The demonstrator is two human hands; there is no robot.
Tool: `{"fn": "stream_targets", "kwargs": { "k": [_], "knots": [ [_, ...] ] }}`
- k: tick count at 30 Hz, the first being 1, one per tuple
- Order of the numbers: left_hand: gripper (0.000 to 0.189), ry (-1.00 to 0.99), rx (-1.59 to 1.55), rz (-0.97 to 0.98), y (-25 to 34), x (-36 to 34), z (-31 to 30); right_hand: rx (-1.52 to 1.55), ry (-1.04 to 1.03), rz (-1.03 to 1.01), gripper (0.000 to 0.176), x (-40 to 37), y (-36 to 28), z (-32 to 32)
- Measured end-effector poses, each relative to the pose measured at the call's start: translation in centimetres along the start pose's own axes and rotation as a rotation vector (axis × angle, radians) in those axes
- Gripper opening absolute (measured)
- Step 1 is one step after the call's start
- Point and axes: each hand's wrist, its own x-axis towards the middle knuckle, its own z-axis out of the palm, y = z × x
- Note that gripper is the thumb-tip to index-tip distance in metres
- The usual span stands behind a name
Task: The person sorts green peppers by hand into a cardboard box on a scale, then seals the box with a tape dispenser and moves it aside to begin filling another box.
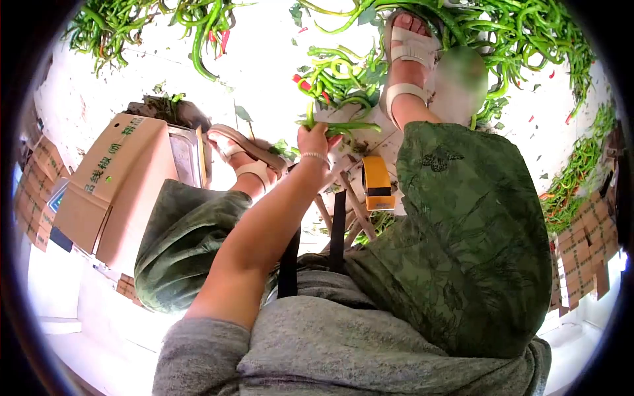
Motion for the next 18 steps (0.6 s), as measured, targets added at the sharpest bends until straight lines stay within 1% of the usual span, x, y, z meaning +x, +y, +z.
{"fn": "stream_targets", "kwargs": {
  "k": [2, 3, 6, 8, 10, 12, 14, 15, 16, 18],
  "knots": [
    [0.022, -0.097, 0.0, 0.027, -1.4, -1.6, -0.4, -0.125, -0.023, -0.064, 0.03, 2.6, -0.4, 1.7],
    [0.024, -0.259, 0.108, 0.008, -1.4, -2.6, -0.3, -0.178, -0.03, -0.088, 0.03, 3.7, -0.5, 2.5],
    [0.028, -0.479, 0.42, 0.342, -0.6, -0.5, -0.3, -0.269, -0.046, -0.123, 0.03, 5.4, -0.2, 3.5],
    [0.034, -0.326, 0.91, 0.983, 3.9, -1.4, 1.6, -0.282, -0.059, -0.126, 0.03, 5.5, 0.3, 3.5],
    [0.054, -0.276, 1.122, 1.411, 7.7, -0.8, 3.6, -0.268, -0.078, -0.125, 0.03, 5.4, 0.8, 3.2],
    [0.069, -0.069, 1.48, 1.313, 10.1, -3.5, 6.2, -0.271, -0.089, -0.131, 0.031, 5.5, 1.4, 2.8],
    [0.083, -0.131, 1.622, 0.942, 10.7, -2.2, 8.0, -0.273, -0.101, -0.124, 0.031, 5.4, 1.9, 2.5],
    [0.076, -0.147, 1.728, 0.913, 9.9, -2.6, 8.7, -0.277, -0.102, -0.118, 0.031, 5.4, 2.1, 2.2],
    [0.074, -0.165, 1.632, 1.096, 7.8, 0.9, 7.7, -0.276, -0.105, -0.111, 0.031, 5.5, 2.7, 2.0],
    [0.074, -0.153, 1.47, 1.015, 4.7, 0.4, 7.2, -0.282, -0.08, -0.102, 0.032, 6.6, 3.5, 1.3]
  ]
}}
